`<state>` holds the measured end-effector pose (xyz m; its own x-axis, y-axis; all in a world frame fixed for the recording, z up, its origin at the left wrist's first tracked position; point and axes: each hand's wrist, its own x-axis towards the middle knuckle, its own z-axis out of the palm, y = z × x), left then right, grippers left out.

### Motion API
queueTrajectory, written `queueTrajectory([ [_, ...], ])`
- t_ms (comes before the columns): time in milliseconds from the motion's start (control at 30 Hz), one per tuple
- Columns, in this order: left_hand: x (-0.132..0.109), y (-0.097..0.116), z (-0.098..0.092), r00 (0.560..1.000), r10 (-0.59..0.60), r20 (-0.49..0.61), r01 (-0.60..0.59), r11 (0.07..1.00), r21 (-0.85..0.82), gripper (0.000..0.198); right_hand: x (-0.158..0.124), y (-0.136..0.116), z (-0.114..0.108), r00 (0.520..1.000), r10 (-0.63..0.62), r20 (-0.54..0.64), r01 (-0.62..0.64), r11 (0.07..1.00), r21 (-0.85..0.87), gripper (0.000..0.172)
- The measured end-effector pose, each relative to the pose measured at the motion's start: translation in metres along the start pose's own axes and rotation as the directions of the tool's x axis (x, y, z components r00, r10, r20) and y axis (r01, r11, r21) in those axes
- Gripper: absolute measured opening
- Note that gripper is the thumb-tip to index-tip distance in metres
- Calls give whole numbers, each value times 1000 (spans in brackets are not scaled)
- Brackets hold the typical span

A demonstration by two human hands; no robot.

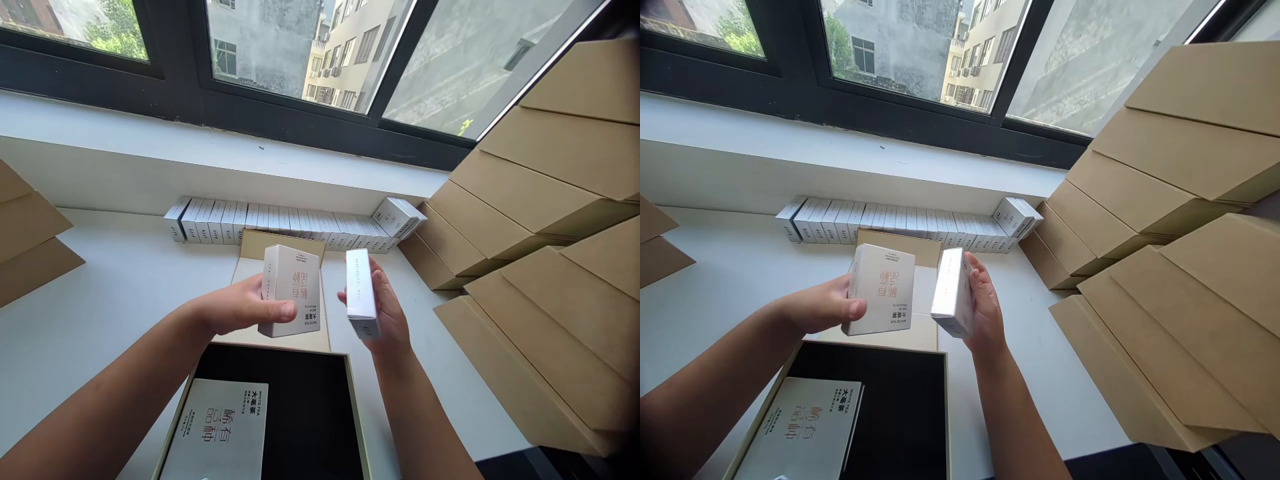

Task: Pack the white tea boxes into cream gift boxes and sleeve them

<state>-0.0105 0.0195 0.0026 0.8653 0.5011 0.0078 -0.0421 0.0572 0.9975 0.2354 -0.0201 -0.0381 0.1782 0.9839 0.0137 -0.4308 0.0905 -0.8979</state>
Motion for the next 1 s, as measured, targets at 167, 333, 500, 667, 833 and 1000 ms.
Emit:
queueTrajectory([
  [167,-6,15,5,969,-216,-117,209,976,-66,47,-3,6,6,996,81,25,-80,996,-24,43],
  [333,-14,27,-5,892,-377,-251,374,925,-61,55,-7,7,4,998,-11,60,14,999,-49,48],
  [500,-11,24,-10,886,-218,-409,269,961,71,38,-9,8,2,939,-299,169,326,931,-164,54],
  [667,-11,19,0,874,-187,-449,258,961,103,63,-18,9,9,827,-533,179,562,774,-292,48],
  [833,-2,12,16,894,-150,-422,246,951,185,60,-26,10,16,753,-638,161,644,663,-383,43],
  [1000,8,-1,22,922,-171,-348,241,955,170,51,-26,8,16,788,-600,136,596,689,-413,36],
])
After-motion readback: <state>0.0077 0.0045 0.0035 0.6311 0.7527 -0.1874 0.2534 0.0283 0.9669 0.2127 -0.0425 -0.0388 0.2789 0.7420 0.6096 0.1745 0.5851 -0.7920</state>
